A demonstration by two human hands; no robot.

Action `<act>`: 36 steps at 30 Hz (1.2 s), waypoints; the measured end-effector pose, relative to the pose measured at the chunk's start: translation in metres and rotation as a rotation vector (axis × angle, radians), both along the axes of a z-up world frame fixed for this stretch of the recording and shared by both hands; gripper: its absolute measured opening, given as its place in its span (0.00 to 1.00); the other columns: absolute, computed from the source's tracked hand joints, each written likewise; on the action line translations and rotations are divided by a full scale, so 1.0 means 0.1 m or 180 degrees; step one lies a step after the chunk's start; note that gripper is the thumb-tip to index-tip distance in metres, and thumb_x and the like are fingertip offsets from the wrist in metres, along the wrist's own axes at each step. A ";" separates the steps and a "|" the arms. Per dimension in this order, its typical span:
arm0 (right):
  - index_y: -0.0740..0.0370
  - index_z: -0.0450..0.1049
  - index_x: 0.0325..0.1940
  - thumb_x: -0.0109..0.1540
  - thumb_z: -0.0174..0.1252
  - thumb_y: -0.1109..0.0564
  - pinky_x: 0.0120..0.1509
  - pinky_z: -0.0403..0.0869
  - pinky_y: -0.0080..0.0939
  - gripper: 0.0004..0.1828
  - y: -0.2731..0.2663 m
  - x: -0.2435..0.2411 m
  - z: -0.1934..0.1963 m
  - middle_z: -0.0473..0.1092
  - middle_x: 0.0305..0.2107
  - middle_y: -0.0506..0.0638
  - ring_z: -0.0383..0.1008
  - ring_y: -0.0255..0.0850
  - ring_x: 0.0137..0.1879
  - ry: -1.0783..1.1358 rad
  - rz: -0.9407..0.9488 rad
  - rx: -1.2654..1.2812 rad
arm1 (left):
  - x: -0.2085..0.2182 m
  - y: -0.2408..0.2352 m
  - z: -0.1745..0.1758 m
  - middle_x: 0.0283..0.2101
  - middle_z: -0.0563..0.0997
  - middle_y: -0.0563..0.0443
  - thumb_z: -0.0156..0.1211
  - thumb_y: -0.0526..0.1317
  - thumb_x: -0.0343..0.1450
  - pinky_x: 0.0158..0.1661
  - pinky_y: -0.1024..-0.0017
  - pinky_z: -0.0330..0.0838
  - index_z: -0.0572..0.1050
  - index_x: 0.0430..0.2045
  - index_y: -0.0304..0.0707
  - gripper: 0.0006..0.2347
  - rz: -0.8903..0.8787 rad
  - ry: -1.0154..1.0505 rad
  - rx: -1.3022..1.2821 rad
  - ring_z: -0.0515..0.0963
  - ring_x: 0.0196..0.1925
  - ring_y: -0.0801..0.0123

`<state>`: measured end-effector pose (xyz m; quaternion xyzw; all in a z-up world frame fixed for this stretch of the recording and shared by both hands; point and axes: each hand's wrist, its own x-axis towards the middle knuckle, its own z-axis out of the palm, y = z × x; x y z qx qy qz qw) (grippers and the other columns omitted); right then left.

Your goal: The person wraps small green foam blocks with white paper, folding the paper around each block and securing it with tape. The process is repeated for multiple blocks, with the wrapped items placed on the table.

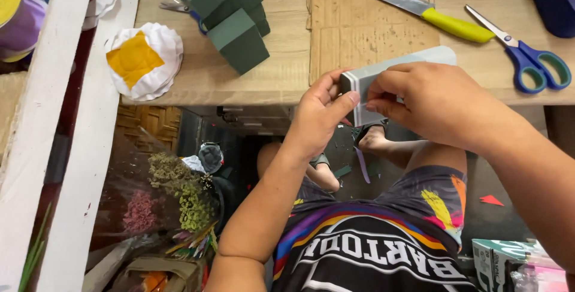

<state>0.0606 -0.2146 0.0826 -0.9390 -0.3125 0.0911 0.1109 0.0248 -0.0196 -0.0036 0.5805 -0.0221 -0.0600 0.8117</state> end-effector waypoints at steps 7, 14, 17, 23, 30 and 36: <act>0.43 0.76 0.40 0.65 0.56 0.39 0.38 0.71 0.56 0.11 0.05 -0.03 0.00 0.76 0.33 0.40 0.76 0.49 0.40 -0.0194 -0.0113 -0.0188 | 0.00 0.01 0.02 0.56 0.80 0.44 0.60 0.36 0.72 0.59 0.73 0.73 0.68 0.61 0.33 0.21 -0.0004 0.0037 0.0055 0.78 0.57 0.70; 0.41 0.76 0.40 0.65 0.53 0.31 0.35 0.72 0.58 0.17 0.11 -0.08 -0.05 0.78 0.29 0.44 0.78 0.54 0.40 -0.0413 -0.0376 -0.0588 | -0.04 0.01 0.10 0.54 0.80 0.44 0.60 0.37 0.72 0.58 0.75 0.74 0.68 0.61 0.33 0.21 -0.0040 0.0045 0.0099 0.78 0.55 0.71; 0.43 0.76 0.38 0.66 0.53 0.32 0.34 0.72 0.59 0.18 0.13 -0.16 -0.06 0.77 0.26 0.47 0.78 0.57 0.38 -0.0636 -0.0379 -0.0587 | -0.06 -0.01 0.16 0.53 0.81 0.44 0.59 0.36 0.72 0.58 0.75 0.74 0.68 0.60 0.33 0.20 -0.0004 0.0117 0.0208 0.79 0.54 0.71; 0.45 0.74 0.45 0.63 0.48 0.17 0.38 0.76 0.51 0.33 0.06 -0.15 0.09 0.79 0.26 0.49 0.83 0.51 0.37 -0.0726 -0.0786 -0.1223 | -0.01 0.03 0.01 0.54 0.80 0.43 0.58 0.35 0.72 0.56 0.73 0.74 0.69 0.59 0.33 0.19 0.0043 0.0055 0.0168 0.79 0.54 0.68; 0.45 0.71 0.36 0.62 0.51 0.17 0.36 0.71 0.50 0.32 -0.21 -0.14 -0.06 0.76 0.24 0.43 0.79 0.50 0.32 -0.1305 -0.0653 -0.0959 | -0.09 0.07 0.27 0.53 0.79 0.45 0.55 0.35 0.74 0.55 0.73 0.75 0.69 0.60 0.35 0.18 -0.0132 0.0079 0.0312 0.78 0.55 0.68; 0.43 0.72 0.36 0.63 0.51 0.18 0.37 0.71 0.48 0.31 -0.16 -0.12 0.07 0.77 0.24 0.43 0.80 0.48 0.33 -0.1163 -0.0753 -0.1106 | -0.11 0.01 0.22 0.53 0.78 0.46 0.65 0.38 0.68 0.51 0.71 0.78 0.66 0.60 0.40 0.25 -0.0088 0.0138 0.0450 0.79 0.52 0.68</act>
